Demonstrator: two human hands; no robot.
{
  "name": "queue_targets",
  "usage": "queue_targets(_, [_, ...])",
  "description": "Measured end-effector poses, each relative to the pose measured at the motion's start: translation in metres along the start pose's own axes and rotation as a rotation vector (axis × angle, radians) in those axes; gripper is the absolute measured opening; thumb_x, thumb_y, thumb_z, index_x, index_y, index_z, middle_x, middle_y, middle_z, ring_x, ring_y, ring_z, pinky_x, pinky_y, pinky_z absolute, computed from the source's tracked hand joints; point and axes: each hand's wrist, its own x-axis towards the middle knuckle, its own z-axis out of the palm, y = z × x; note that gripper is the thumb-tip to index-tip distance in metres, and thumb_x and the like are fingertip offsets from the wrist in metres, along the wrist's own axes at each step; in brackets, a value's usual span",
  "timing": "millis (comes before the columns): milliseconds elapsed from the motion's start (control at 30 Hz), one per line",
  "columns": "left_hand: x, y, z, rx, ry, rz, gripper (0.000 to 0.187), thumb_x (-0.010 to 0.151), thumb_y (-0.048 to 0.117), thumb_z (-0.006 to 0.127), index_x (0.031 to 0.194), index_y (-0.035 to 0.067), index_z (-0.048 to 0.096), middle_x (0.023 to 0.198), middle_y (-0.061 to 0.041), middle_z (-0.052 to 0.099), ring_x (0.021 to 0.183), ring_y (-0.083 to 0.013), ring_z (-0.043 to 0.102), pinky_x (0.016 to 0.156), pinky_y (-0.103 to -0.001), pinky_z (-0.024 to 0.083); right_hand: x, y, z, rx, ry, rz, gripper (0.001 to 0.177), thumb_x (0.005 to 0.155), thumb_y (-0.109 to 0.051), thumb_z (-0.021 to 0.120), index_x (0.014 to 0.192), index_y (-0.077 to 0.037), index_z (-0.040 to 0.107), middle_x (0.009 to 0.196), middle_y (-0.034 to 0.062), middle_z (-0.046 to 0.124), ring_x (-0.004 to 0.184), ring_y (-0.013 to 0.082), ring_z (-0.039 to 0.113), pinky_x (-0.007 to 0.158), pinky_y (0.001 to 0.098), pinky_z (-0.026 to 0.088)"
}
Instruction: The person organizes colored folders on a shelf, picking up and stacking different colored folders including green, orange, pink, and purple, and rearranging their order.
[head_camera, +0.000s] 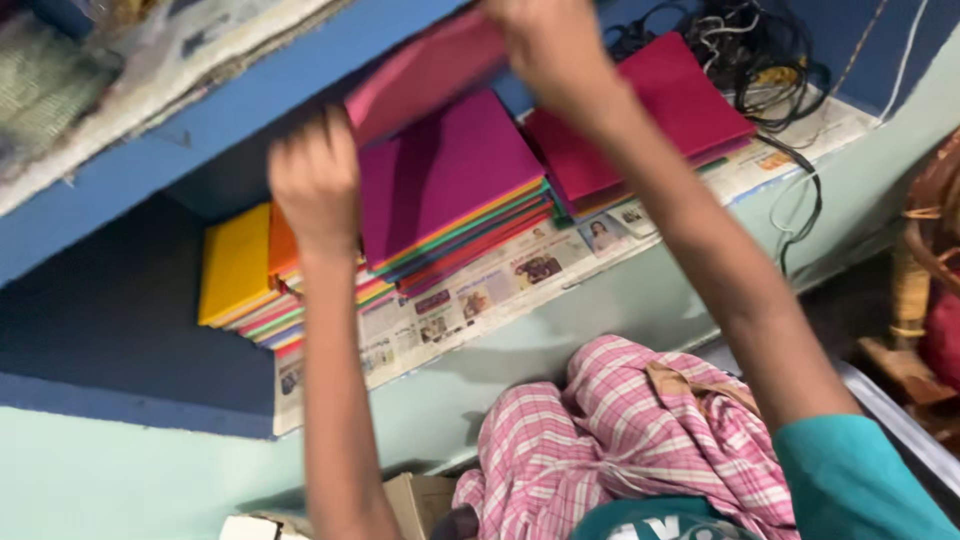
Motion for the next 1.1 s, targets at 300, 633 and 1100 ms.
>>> queue_targets(300, [-0.171, 0.074, 0.094, -0.245, -0.395, -0.266, 0.022, 0.096, 0.01, 0.058, 0.116, 0.009, 0.067, 0.098, -0.012, 0.07, 0.091, -0.0282, 0.069, 0.093, -0.044, 0.053, -0.142, -0.04, 0.125, 0.012, -0.372, -0.123, 0.039, 0.087, -0.011, 0.058, 0.124, -0.006, 0.07, 0.124, 0.0098, 0.071, 0.122, 0.0272, 0.064, 0.108, 0.0459, 0.044])
queue_targets(633, [-0.185, 0.065, 0.078, -0.263, -0.266, -0.336, 0.02, 0.091, 0.013, 0.06, 0.109, 0.009, 0.068, 0.104, -0.011, 0.072, 0.1, -0.0276, 0.069, 0.095, -0.042, 0.051, -0.156, -0.016, 0.098, 0.166, -0.645, 0.027, 0.046, 0.089, -0.003, 0.05, 0.131, -0.007, 0.068, 0.135, 0.0141, 0.066, 0.12, 0.0345, 0.063, 0.1, 0.0432, 0.05])
queue_targets(1100, [-0.184, 0.057, 0.057, -0.73, -0.648, -0.558, 0.073, 0.072, -0.02, 0.057, 0.139, 0.007, 0.056, 0.146, -0.017, 0.054, 0.135, -0.0345, 0.051, 0.111, -0.041, 0.042, -0.155, 0.007, 0.07, 0.014, -0.665, 0.023, 0.035, 0.092, -0.01, 0.052, 0.12, -0.008, 0.073, 0.123, 0.0127, 0.073, 0.112, 0.0324, 0.069, 0.096, 0.0431, 0.054])
